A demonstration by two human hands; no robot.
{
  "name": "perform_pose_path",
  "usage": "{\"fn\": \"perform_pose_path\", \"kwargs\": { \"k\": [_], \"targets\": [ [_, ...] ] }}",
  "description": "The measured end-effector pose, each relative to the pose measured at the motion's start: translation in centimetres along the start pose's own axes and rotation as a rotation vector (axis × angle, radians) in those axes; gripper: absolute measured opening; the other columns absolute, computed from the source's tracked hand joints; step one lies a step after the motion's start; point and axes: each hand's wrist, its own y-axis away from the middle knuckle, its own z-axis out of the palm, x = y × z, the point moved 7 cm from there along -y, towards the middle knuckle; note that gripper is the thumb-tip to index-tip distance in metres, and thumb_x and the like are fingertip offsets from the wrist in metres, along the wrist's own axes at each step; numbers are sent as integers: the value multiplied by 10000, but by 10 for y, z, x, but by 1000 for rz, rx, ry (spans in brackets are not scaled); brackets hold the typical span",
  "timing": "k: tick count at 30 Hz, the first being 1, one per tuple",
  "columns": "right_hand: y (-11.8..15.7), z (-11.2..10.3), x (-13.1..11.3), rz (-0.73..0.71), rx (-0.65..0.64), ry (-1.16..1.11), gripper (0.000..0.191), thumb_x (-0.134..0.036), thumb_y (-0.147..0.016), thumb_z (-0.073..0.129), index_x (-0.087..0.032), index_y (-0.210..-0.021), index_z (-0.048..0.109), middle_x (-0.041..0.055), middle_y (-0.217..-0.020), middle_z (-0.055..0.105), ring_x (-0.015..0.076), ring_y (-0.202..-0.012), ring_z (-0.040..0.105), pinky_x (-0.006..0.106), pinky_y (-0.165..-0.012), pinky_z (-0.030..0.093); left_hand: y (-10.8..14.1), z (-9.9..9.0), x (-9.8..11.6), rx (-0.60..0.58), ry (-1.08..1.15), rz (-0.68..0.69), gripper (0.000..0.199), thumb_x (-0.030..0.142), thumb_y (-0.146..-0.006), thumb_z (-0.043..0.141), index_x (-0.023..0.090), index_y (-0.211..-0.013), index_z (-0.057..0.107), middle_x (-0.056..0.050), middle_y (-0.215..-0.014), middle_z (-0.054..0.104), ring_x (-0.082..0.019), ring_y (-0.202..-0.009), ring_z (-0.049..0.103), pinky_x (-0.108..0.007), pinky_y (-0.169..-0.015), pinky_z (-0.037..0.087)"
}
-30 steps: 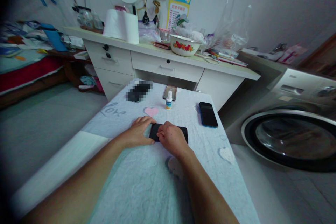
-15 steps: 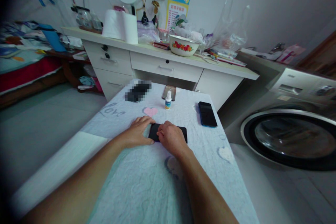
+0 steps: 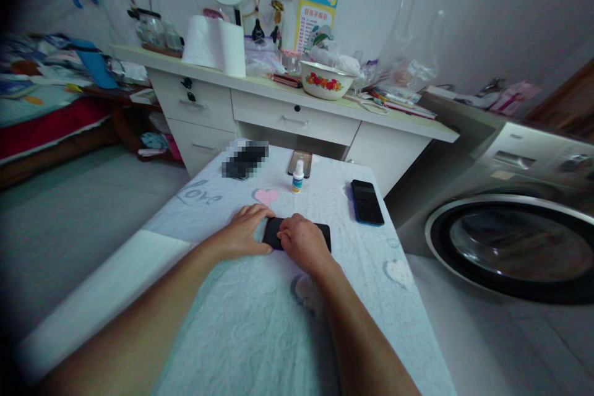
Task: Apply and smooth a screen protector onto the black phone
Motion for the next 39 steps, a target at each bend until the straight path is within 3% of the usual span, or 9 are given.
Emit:
{"fn": "perform_pose_path", "kwargs": {
  "k": [13,26,39],
  "targets": [
    [0,-1,-1,-21,20,-20,103,-201,-870,550,-185,-872,652,21,-872,605,116,-742,549,228,-668,349,0,0,0,6,5,-3,629,350,-560,727,239,-1139,508,-58,-1232,493,-285,-1161,437,-395,-978,380],
    [2,2,-11,-151,-45,-142,96,-121,-805,572,-170,-817,654,13,-839,624,103,-723,552,208,-663,363,0,1,-2,14,4,0,628,361,-562,735,248,-1137,509,-47,-1206,503,-280,-1144,448,-391,-967,385],
    [-1,0,0,-11,24,19,125,-212,-874,547,-200,-871,672,17,-873,602,114,-735,550,228,-658,350,0,0,0,11,6,2,619,362,-564,726,243,-1133,513,-53,-1220,497,-283,-1140,438,-398,-960,387]
  ]
}}
